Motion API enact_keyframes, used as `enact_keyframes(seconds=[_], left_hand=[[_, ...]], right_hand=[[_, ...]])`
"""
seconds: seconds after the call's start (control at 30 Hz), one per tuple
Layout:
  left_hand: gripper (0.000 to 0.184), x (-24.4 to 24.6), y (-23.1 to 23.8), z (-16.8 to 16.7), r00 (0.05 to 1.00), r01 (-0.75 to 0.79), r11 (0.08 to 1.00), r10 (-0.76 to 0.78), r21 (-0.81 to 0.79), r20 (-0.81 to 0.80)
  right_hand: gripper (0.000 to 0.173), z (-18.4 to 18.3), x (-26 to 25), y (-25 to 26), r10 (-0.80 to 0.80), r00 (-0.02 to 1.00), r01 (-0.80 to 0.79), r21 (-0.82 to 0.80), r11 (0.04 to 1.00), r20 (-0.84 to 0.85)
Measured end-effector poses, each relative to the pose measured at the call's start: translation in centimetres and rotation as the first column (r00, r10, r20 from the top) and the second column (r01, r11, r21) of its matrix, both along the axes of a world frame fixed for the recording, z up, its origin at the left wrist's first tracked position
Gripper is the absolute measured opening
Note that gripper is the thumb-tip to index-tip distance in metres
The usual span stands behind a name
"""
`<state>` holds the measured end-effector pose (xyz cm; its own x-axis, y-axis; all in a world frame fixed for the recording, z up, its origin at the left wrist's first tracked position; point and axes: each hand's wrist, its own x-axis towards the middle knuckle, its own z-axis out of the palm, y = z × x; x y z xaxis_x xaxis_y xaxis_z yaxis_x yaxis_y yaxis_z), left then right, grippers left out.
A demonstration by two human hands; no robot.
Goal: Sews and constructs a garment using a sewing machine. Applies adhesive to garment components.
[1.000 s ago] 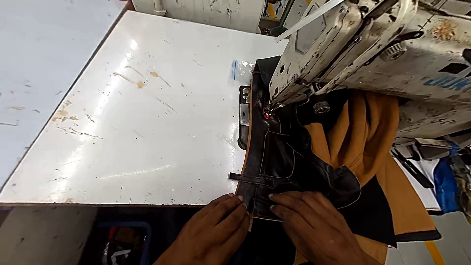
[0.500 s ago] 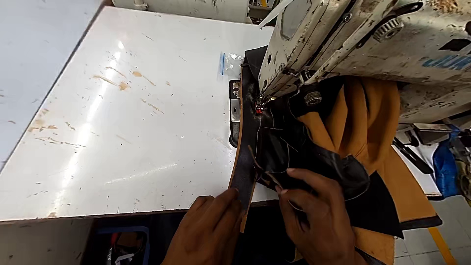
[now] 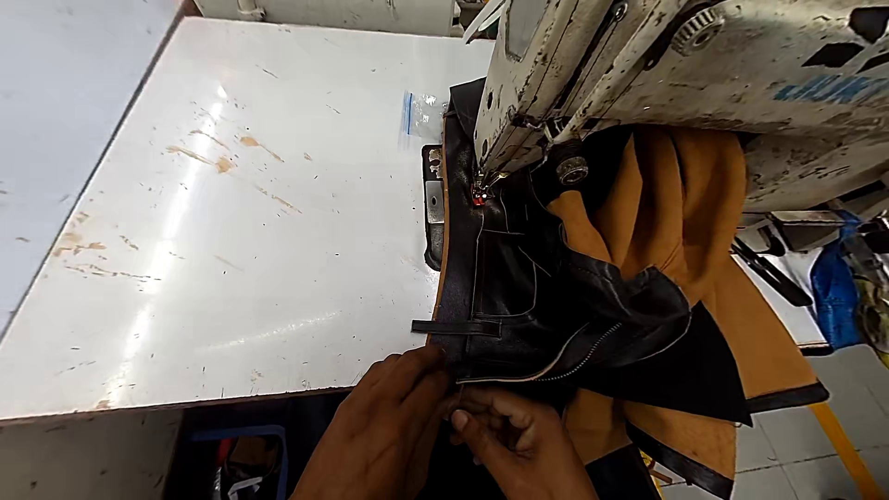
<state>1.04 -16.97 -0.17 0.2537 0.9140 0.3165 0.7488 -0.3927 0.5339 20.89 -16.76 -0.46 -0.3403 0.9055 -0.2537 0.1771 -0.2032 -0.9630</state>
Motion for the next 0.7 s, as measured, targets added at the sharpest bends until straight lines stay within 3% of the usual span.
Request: enact_keyframes(seconds=[0.13, 0.53, 0.7], left_hand=[[0.025, -0.2, 0.0, 0.2, 0.999, -0.019, 1.000, 0.020, -0.020, 0.044], [0.021, 1.2, 0.0, 0.6, 0.995, -0.099, 0.995, 0.099, -0.007, 0.022], [0.018, 0.7, 0.4, -0.4, 0.971, -0.121, 0.986, 0.142, -0.115, 0.192]], right_hand=[[0.017, 0.4, -0.9, 0.1, -0.074, 0.997, 0.074, 0.039, 0.996, 0.006], [0.014, -0.6, -0.9, 0.3, -0.071, 0.990, 0.040, 0.241, 0.970, 0.119], [0.015, -1.1, -0.9, 0.3, -0.087, 0.990, 0.054, 0.263, 0.963, 0.113]])
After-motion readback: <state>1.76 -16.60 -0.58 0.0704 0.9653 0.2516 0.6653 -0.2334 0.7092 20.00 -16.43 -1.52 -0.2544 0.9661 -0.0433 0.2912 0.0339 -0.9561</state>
